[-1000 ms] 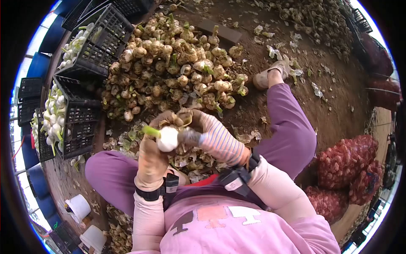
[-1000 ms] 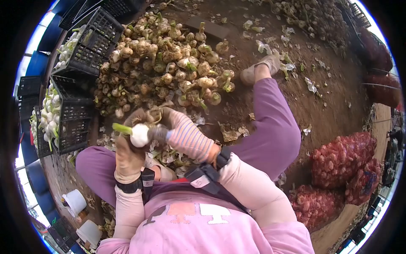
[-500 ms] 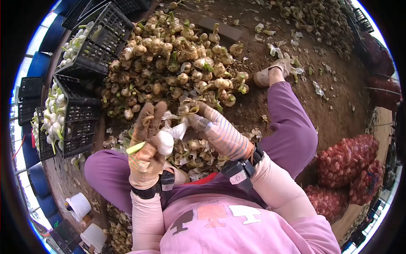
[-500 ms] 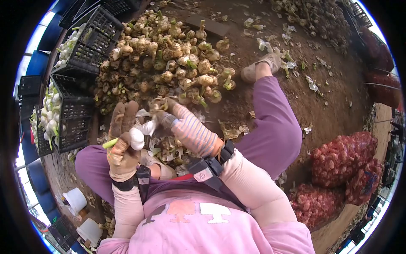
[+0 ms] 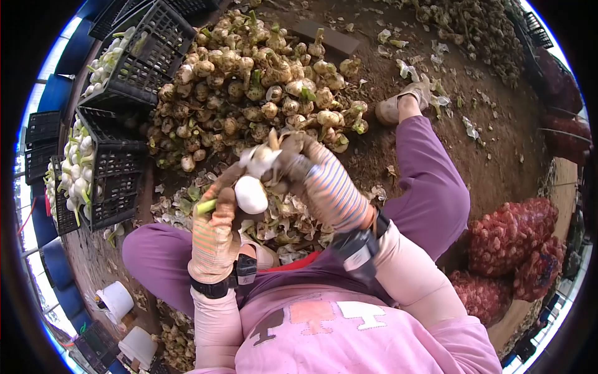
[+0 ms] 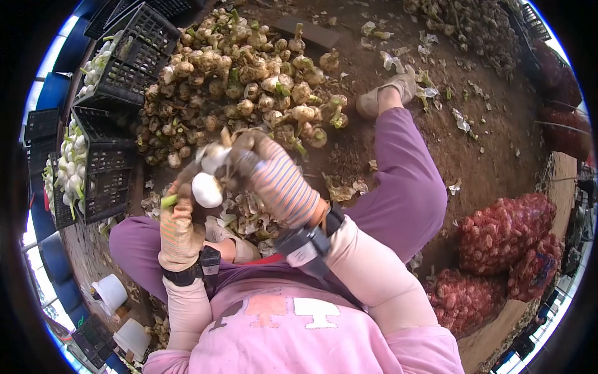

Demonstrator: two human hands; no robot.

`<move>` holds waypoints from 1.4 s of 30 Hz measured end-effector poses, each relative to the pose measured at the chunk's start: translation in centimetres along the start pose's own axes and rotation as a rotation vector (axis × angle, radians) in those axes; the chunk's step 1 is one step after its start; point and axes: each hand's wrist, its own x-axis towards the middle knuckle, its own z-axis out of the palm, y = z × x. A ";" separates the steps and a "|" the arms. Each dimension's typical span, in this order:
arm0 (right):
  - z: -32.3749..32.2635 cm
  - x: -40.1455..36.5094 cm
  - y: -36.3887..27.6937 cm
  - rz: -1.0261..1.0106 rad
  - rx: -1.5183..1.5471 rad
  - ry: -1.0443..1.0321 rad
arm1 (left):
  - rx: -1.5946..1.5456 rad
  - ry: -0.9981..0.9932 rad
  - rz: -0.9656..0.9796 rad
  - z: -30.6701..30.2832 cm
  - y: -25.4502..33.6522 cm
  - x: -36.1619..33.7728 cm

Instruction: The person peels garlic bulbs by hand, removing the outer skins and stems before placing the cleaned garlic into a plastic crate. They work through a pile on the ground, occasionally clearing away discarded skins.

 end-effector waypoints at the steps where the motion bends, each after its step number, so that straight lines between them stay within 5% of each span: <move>1: -0.2 0.3 -0.2 0.099 0.308 0.068 | 0.155 -0.053 0.107 0.2 0.1 -0.1; 3: -2.0 1.1 1.4 -0.049 0.373 0.010 | 0.462 -0.156 0.329 0.7 0.7 -0.4; 5: -1.7 0.4 0.4 -0.014 0.014 0.156 | 0.185 -0.107 0.405 1.7 0.8 -0.3; 8: -2.4 0.6 2.6 -0.222 -0.356 -0.115 | -0.200 -0.057 0.265 0.0 2.5 0.4; 9: -3.8 0.7 3.7 -0.224 -0.886 -0.194 | -0.218 -0.068 0.248 -1.4 3.6 0.9; 11: -2.8 -0.2 4.0 -0.247 -1.412 -0.218 | -0.284 0.050 0.218 -5.2 6.9 2.1; 13: -2.2 -0.3 3.9 -0.185 -1.462 -0.318 | -0.184 0.274 0.460 -10.9 12.4 4.3; 15: -1.5 -0.7 3.5 -0.100 -1.535 -0.383 | -0.174 0.081 0.639 -17.0 21.0 5.7; 16: -1.2 -0.9 3.0 -0.040 -1.568 -0.412 | -0.165 0.205 0.615 -20.2 26.0 6.8; 19: -1.3 -0.9 3.1 -0.029 -1.617 -0.404 | -0.072 0.386 0.660 -18.9 34.4 11.1; 21: -1.1 -0.7 2.8 -0.027 -1.552 -0.384 | 0.568 0.113 0.635 -20.3 40.9 15.2; 23: -0.8 -0.5 2.0 0.003 -1.565 -0.429 | 1.067 0.229 0.818 -9.5 36.1 15.8; 25: -0.2 -0.2 1.0 0.072 -1.511 -0.492 | 0.027 0.235 0.323 -6.9 35.8 22.2; 27: -0.1 0.1 0.5 0.093 -1.580 -0.574 | 1.136 -0.076 0.549 -3.3 26.3 24.0; 28: -0.2 0.1 0.4 0.102 -1.640 -0.611 | 0.947 -0.032 0.527 -0.9 20.7 24.3; 31: -1.0 -0.3 0.2 -0.106 -1.549 -0.357 | 1.533 -0.051 0.585 4.0 10.0 25.9; 33: -1.4 -0.1 0.2 -0.005 -1.502 -0.297 | 1.459 -0.252 0.629 4.9 5.0 28.3; 35: -1.7 -0.1 0.0 -0.103 -1.489 -0.264 | 1.830 -0.061 0.645 5.9 0.1 30.1; 38: -2.7 0.1 -1.2 -0.173 -1.554 -0.134 | 1.698 -0.171 0.476 8.4 1.1 30.4; 39: -3.0 0.3 -1.5 -0.238 -1.577 -0.027 | 1.680 -0.219 0.588 8.0 1.3 30.4; 42: -4.8 1.3 -2.2 -0.433 -1.321 0.256 | 1.227 -0.452 0.211 10.7 3.9 23.5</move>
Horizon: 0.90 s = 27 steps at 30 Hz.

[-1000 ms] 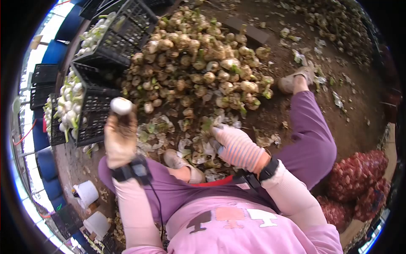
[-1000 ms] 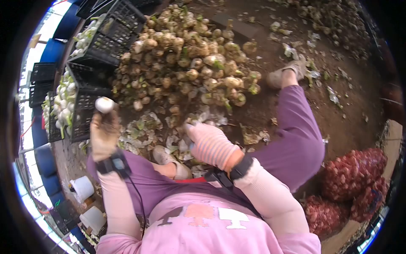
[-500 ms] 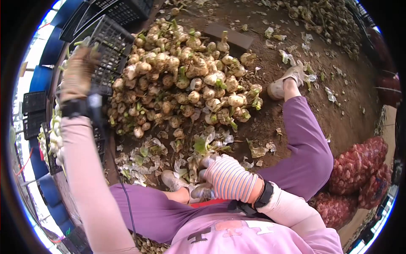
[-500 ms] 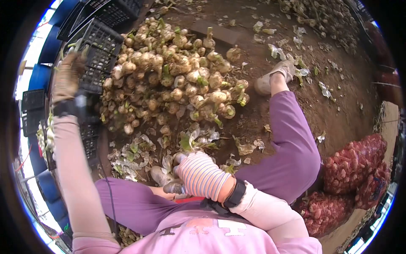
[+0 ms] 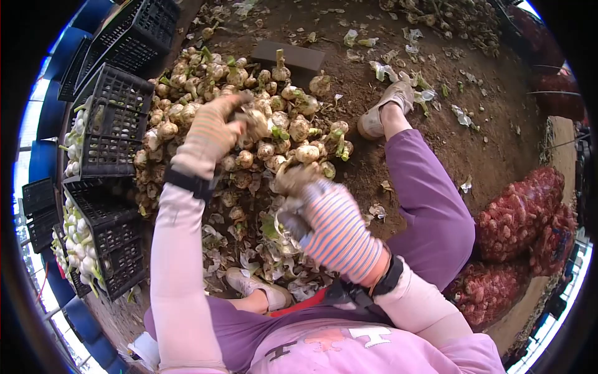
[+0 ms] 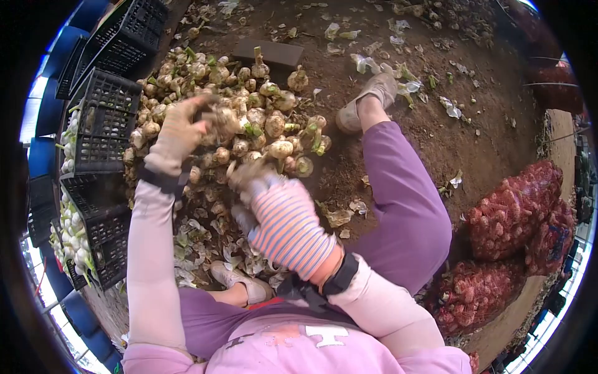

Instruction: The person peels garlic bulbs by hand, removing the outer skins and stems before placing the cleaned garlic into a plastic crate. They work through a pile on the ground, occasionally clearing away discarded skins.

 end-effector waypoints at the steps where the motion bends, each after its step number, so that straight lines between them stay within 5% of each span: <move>1: -0.7 0.4 -0.1 0.064 0.018 0.022 | -0.119 -0.125 -0.044 0.1 2.3 -2.2; 6: -1.9 1.0 -1.3 0.081 -0.055 -0.159 | -0.126 -0.299 -0.126 1.7 8.3 -9.8; 10: 0.1 -0.3 -0.2 -0.040 0.410 -0.138 | 0.027 -0.045 0.171 3.2 8.5 -13.2; 12: 1.0 -0.7 0.0 0.001 0.742 -0.075 | -0.185 0.222 0.250 4.1 8.7 -15.5; 13: 0.1 -0.9 -0.7 -0.005 0.742 -0.072 | 0.076 0.186 0.353 4.0 7.6 -16.4; 15: -2.6 -1.5 -2.4 0.372 0.876 -0.276 | 0.446 0.261 0.498 5.4 6.2 -18.2; 16: -2.7 -1.3 -2.3 0.107 0.713 -0.313 | 0.445 0.315 0.432 6.0 5.8 -18.9; 17: -3.0 -1.4 -2.6 0.106 0.715 -0.315 | 0.446 0.316 0.430 6.1 5.6 -19.4; 19: -4.0 -1.5 -3.6 0.531 1.047 -0.489 | 0.562 0.361 0.473 6.1 5.4 -20.1; 20: -2.3 -2.4 -2.0 -0.026 0.721 -0.339 | 0.536 0.372 0.488 6.0 5.6 -20.0; 21: -2.1 -2.7 -1.7 -0.028 0.720 -0.342 | 0.536 0.375 0.487 5.9 5.8 -20.1; 23: -2.9 -2.5 -2.8 0.431 1.201 -0.502 | 0.498 0.413 0.513 5.6 6.1 -20.1; 25: -3.4 -2.6 -3.2 0.484 1.217 -0.537 | 0.408 0.378 0.422 5.6 6.1 -20.4; 27: -2.5 -2.8 -3.3 0.299 1.157 -0.464 | -1.131 0.294 -0.138 5.9 5.5 -20.9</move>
